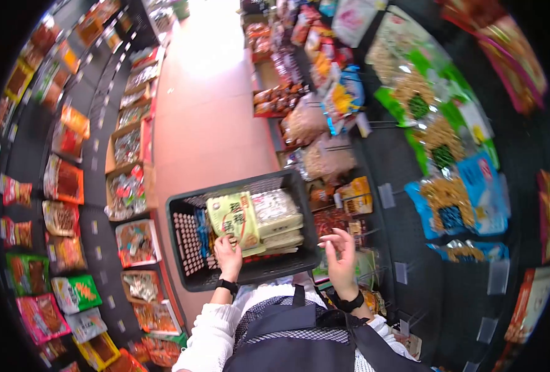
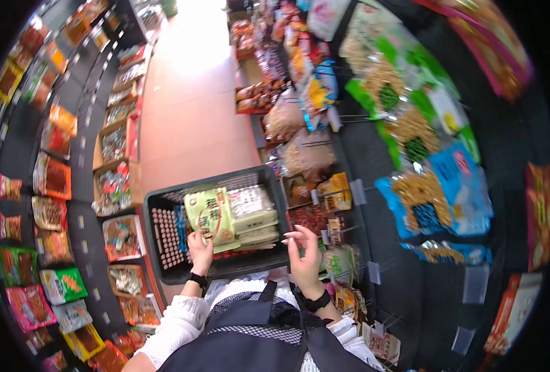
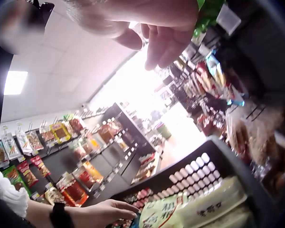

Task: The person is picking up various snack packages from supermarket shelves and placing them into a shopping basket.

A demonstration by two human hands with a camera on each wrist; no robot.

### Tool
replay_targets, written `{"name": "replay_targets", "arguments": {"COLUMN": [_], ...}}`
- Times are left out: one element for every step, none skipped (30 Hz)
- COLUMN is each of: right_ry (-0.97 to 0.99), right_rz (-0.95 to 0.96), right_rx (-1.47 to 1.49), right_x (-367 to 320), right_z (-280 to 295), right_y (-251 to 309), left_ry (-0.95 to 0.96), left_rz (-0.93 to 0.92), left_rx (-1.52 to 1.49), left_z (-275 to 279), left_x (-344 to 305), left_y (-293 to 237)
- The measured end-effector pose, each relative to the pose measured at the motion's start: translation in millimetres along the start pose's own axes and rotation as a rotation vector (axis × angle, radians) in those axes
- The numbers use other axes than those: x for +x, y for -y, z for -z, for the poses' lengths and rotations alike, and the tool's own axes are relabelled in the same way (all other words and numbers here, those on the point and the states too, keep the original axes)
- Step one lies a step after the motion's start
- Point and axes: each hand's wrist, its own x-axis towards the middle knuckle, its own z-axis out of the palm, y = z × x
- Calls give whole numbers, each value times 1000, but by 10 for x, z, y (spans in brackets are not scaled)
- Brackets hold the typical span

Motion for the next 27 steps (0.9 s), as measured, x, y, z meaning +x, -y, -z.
{"name": "replay_targets", "arguments": {"right_ry": [89,178,233,323,406,488,553,599,635,670,702,720,744,765,770,779,786,792,796,795,800,804,814,814,816,818,813], "right_rz": [-46,-84,-97,-116,-133,-150,-156,-186,-189,-191,-197,-202,-228,-257,-285,-291,-285,-279,-271,-269,-300,-331,-341,-339,-343,-346,-335], "right_rx": [-38,-82,-102,-129,-158,-186,-210,-237,-244,-250,-281,-292,-292,-294,-292,-299,-316,-332,-338,-335,-328,-321,-329,-327,-305,-283,-274], "right_x": [-19,-34,-52,-78,-98,-121,-150,-164,-188,-210,-220,-223,-222,-230,-243,-242,-234,-226,-207,-209,-214,-219,-224,-226,-218,-216,-217], "right_z": [-165,-318,-492,-636,-779,-914,-1044,-1165,-1272,-1368,-1449,-1523,-1584,-1627,-1672,-1699,-1757,-1800,-1839,-1851,-1849,-1835,-1814,-1796,-1815,-1828,-1836], "right_y": [-61,-113,-151,-193,-237,-280,-316,-320,-340,-362,-361,-362,-368,-382,-413,-444,-501,-537,-547,-551,-550,-536,-509,-469,-441,-413,-394], "left_ry": [-51,-103,-94,-103,-77,-52,-43,13,30,47,44,142,185,231,240,245,313,381,295,292,347,401,357,338,319,300,266], "left_rz": [64,126,209,280,360,439,502,535,549,562,582,713,689,663,633,644,666,688,640,639,636,634,583,562,532,503,472], "left_rx": [48,90,154,175,164,152,136,57,32,6,28,21,24,27,10,5,-23,-52,8,10,21,32,76,77,92,107,112], "left_z": [91,147,155,158,123,42,-81,-260,-380,-450,-546,-514,-466,-424,-426,-426,-390,-324,-277,-211,-115,-42,-35,62,164,255,317], "left_x": [-4,17,56,91,152,200,217,243,246,252,278,372,430,466,502,535,631,691,712,709,690,660,547,445,397,340,271], "left_y": [137,253,416,543,694,869,1052,1319,1501,1632,1745,1752,1775,1778,1828,1856,1916,1933,1893,1845,1769,1691,1643,1525,1434,1347,1275]}}
